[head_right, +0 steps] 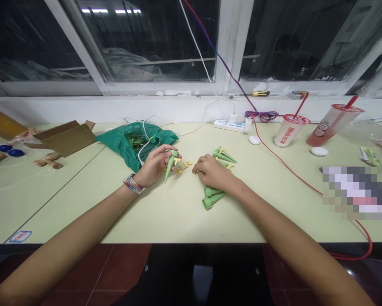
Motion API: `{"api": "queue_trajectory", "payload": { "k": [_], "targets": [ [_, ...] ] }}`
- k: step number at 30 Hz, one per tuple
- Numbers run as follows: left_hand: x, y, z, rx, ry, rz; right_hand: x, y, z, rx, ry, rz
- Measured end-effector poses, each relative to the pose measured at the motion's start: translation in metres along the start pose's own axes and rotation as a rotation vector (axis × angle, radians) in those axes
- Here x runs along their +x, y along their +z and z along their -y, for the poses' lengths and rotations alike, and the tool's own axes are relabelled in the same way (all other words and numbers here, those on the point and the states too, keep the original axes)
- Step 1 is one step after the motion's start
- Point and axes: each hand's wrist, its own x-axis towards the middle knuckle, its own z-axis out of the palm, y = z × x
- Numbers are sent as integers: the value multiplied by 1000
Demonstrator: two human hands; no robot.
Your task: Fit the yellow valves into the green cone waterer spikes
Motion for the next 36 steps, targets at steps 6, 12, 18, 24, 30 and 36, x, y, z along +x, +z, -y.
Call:
{"api": "queue_trajectory", "payload": {
  "k": [6,12,18,24,30,36],
  "targets": [
    [0,-1,2,24,-2,21,0,3,-3,-12,30,-12],
    [0,-2,4,47,17,52,0,0,-1,-62,57,7],
    [0,-3,4,52,3,41,0,0,3,-124,65,11],
    [0,-6,6,121,25,54,1,2,4,-179,29,0],
    [1,-6,8,190,52,69,3,-7,6,28,15,-215],
    [2,-6,8,171,46,55,5,-12,11,283,-23,-405]
  ]
}}
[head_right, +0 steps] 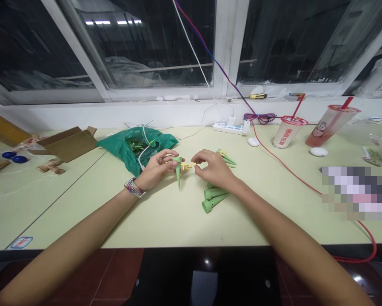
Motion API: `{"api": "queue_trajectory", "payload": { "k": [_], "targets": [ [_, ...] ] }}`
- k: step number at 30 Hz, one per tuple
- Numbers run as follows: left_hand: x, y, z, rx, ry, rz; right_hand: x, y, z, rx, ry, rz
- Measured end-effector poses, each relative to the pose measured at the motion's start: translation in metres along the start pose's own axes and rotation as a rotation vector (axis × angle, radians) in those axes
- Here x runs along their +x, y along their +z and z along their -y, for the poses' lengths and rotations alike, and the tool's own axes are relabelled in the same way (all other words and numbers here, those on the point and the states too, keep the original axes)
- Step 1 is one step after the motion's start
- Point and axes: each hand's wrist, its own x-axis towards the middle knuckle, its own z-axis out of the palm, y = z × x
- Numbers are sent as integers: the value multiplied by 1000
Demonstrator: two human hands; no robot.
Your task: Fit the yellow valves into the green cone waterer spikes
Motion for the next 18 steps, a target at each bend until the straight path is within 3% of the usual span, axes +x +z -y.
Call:
{"api": "queue_trajectory", "payload": {
  "k": [13,18],
  "targets": [
    [-4,3,-1,-41,-14,107,-1,7,0,76,-71,-3],
    [-6,5,-3,4,-11,111,-3,14,5,181,6,-35]
  ]
}}
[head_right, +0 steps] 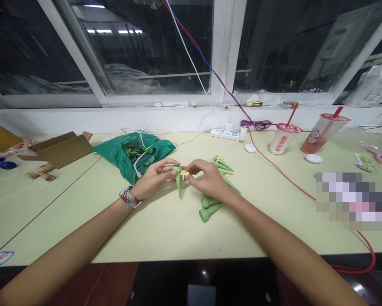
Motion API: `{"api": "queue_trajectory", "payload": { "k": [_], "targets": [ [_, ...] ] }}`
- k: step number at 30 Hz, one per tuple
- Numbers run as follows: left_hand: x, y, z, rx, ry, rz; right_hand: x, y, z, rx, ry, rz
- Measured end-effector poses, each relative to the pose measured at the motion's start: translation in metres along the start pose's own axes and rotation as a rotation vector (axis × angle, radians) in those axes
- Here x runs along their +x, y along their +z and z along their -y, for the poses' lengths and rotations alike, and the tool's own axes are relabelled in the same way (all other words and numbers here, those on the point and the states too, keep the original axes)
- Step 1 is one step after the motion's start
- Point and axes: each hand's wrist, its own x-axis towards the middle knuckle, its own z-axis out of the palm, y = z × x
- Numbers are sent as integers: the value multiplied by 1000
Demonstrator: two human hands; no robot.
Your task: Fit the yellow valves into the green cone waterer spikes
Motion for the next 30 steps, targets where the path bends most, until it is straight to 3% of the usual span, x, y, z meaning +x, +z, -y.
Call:
{"api": "queue_trajectory", "payload": {
  "k": [10,18,24,30],
  "targets": [
    [0,7,-3,59,47,-106,0,2,-1,266,315,-2],
    [1,4,-1,8,36,-106,1,-1,1,209,212,25],
    [0,6,-2,1,35,-79,-1,-5,5,-50,154,21],
    [0,8,-4,-12,34,-88,-1,-4,6,-9,24,44]
  ]
}}
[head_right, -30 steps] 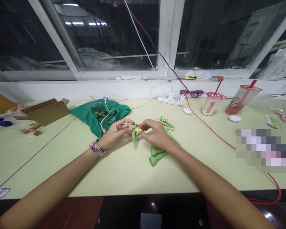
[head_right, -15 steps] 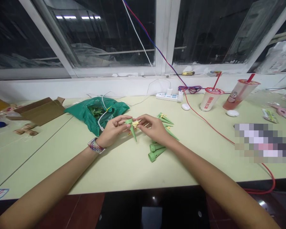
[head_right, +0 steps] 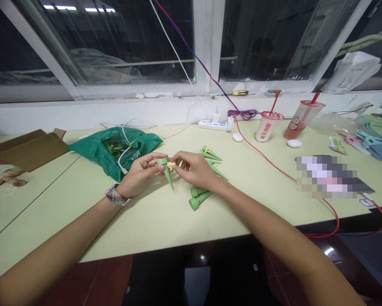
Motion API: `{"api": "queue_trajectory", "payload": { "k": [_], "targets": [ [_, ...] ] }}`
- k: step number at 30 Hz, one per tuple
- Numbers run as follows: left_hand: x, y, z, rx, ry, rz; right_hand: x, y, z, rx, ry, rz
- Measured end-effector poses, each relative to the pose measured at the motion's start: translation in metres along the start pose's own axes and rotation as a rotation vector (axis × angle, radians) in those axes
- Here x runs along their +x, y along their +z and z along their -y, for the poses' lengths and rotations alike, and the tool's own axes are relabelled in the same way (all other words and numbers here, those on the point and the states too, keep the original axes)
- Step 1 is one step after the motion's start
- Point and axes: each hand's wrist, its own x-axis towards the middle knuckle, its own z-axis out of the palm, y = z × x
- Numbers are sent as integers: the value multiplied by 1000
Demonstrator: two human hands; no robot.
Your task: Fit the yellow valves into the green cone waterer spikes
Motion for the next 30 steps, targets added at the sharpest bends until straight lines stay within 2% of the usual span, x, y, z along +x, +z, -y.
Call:
{"api": "queue_trajectory", "payload": {
  "k": [5,10,16,21,30],
  "targets": [
    [0,0,0,1,-8,-6,1,-2,-3,-125,117,14],
    [1,0,2,-18,-4,-8,1,-2,-3,-66,-7,14],
    [0,0,3,-25,-22,9,0,-5,-4,-117,38,44],
    [0,-2,3,-43,-25,27,-2,-5,-4,-109,-82,14],
    [-3,4,4,7,-66,102,-4,-4,-6,-250,-37,93]
  ]
}}
